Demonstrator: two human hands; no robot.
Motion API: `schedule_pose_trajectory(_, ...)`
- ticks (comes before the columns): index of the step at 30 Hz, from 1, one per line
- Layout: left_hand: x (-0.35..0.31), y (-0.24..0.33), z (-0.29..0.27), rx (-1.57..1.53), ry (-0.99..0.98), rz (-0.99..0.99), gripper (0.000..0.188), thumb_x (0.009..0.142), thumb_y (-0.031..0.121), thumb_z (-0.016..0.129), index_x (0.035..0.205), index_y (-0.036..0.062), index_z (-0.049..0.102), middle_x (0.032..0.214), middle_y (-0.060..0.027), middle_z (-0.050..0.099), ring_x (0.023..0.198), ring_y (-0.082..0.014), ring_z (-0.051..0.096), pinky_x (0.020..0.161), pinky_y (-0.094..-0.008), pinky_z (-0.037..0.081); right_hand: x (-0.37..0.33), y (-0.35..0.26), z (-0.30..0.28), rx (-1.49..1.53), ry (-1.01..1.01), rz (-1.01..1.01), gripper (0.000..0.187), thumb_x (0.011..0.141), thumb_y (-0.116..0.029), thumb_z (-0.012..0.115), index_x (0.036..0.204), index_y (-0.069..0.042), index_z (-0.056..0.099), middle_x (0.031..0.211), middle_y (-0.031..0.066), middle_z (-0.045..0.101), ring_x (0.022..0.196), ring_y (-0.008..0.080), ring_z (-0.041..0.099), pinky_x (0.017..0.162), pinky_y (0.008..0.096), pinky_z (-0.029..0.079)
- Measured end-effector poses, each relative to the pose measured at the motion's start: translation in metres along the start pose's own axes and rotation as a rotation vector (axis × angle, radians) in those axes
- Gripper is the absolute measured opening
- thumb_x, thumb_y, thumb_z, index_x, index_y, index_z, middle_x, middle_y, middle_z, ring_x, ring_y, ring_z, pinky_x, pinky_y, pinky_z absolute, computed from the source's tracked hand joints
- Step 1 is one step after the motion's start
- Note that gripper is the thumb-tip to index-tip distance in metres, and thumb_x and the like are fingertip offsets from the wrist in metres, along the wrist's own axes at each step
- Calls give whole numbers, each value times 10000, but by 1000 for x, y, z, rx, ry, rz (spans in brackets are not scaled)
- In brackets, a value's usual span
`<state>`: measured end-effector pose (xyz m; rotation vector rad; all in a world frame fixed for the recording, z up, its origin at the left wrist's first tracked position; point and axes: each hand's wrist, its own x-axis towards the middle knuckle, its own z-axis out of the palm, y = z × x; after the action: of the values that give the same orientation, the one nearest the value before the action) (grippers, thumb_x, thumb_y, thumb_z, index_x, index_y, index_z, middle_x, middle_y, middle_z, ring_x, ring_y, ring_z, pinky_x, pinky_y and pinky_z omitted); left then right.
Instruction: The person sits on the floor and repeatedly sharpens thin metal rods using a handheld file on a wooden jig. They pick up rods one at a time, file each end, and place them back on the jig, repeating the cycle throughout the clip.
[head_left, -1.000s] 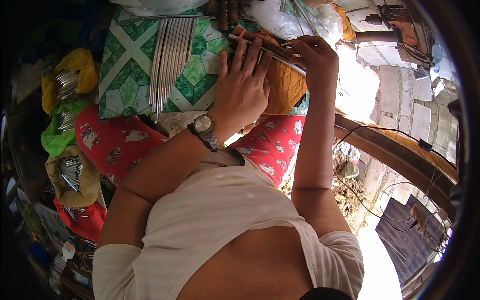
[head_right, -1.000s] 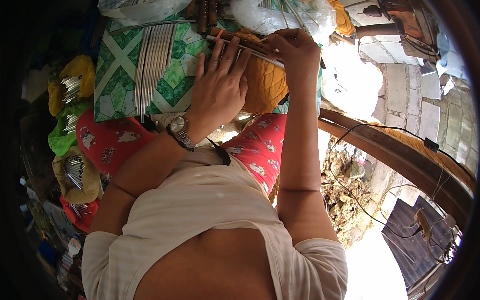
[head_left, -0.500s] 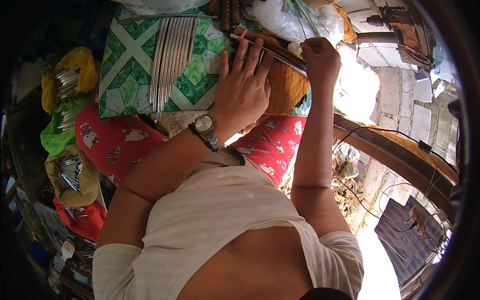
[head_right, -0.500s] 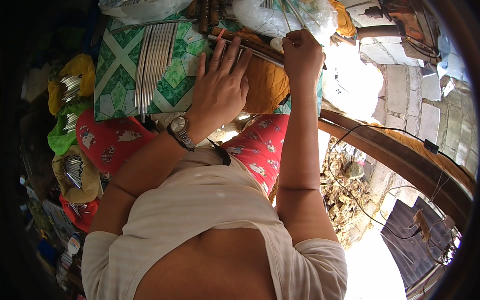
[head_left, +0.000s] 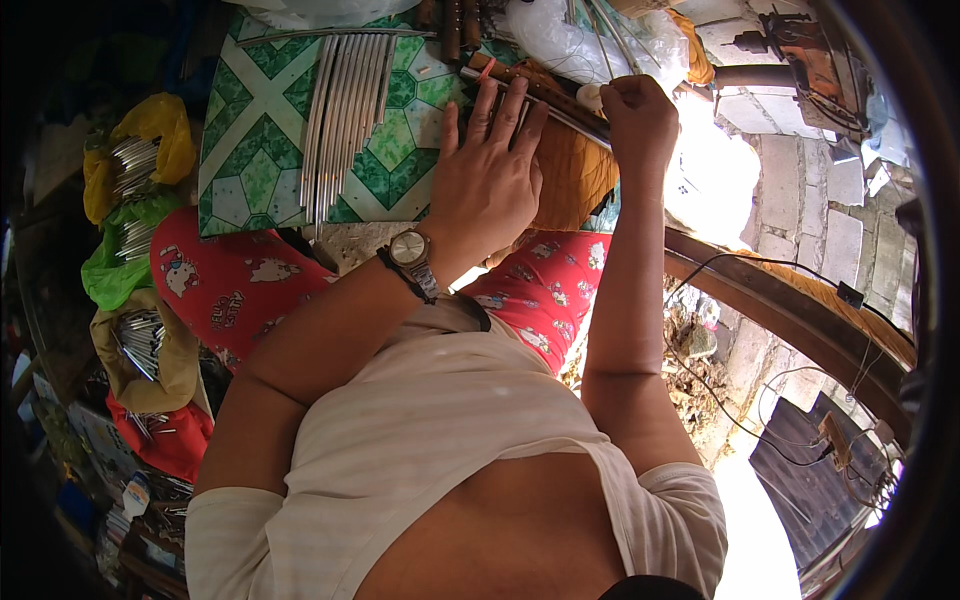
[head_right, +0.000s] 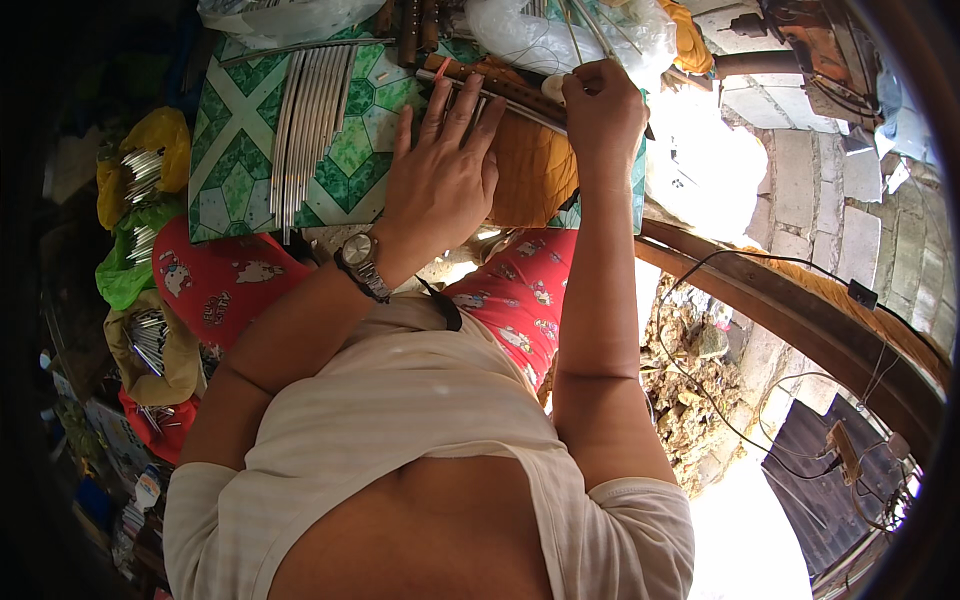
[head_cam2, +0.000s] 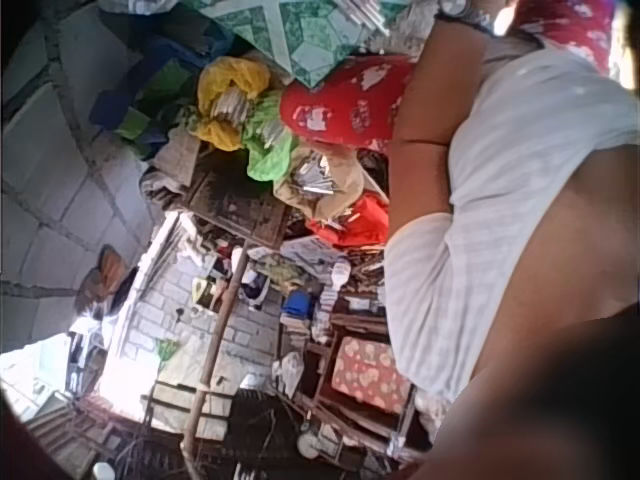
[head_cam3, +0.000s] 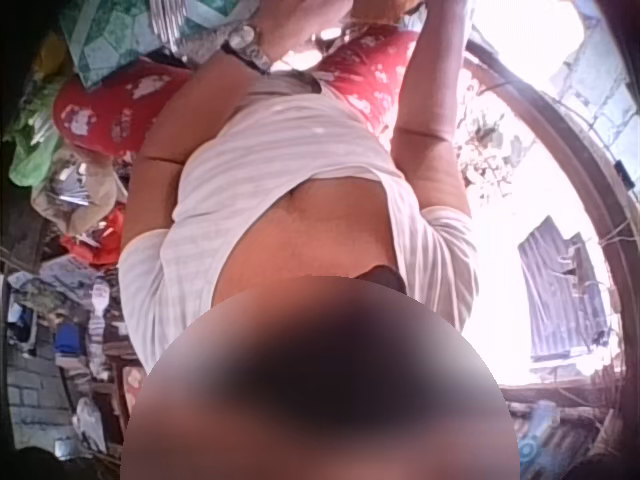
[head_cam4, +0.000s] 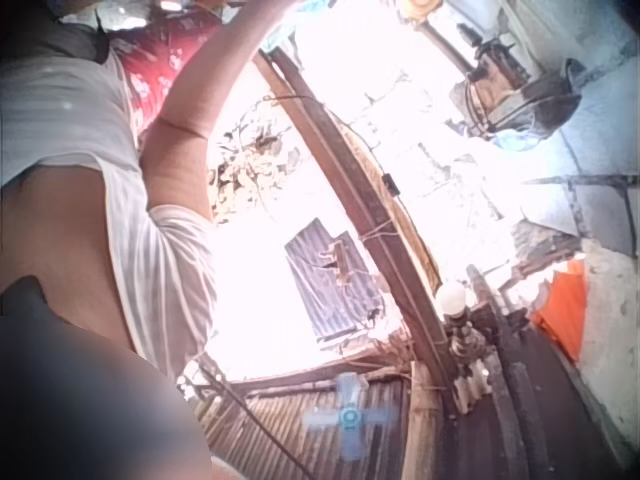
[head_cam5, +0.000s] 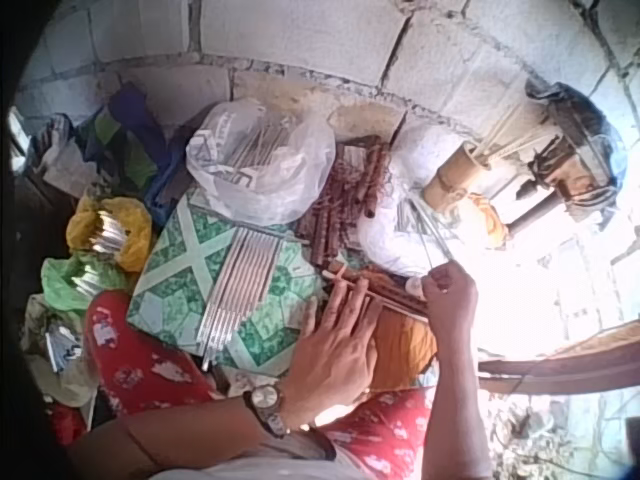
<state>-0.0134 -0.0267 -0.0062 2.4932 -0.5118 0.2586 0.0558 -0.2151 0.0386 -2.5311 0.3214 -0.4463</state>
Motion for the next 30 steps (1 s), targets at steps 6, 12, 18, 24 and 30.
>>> schedule_pose_trajectory(6,0,0,0,-1,-3,-2,553,961,246,542,1498,137,466,1636,-117,306,1537,-335,212,1197,-620,197,-2,-7,-5,79,48,-6,151,815,-173,771,904,-56,736,837,75,762,767,205,736,744,336,562)
schedule_pose_trajectory(12,0,1,-3,-9,17,5,573,943,229,569,1498,130,466,1626,-137,313,1531,-345,228,1185,-629,222,-17,-27,-1,390,-80,42,145,848,-100,779,927,7,719,836,87,754,754,127,712,707,273,578)
schedule_pose_trajectory(18,1,1,-5,-13,23,10,570,931,215,588,1482,110,484,1612,-154,326,1533,-350,225,1165,-643,252,-26,-36,11,242,-70,-52,140,856,-80,786,919,22,712,805,73,750,706,89,682,662,230,534)
schedule_pose_trajectory(24,1,1,-5,-24,27,14,567,930,211,592,1477,108,487,1611,-156,327,1536,-355,215,1163,-650,254,-24,-29,16,250,-50,-59,144,838,-125,792,899,-12,725,794,68,755,713,121,700,670,262,534)
schedule_pose_trajectory(30,1,1,-5,-35,24,9,575,927,212,594,1481,109,482,1608,-159,329,1531,-358,226,1163,-653,253,-24,-25,17,252,-56,-27,143,810,-189,784,869,-64,743,813,79,769,744,203,746,709,328,557)
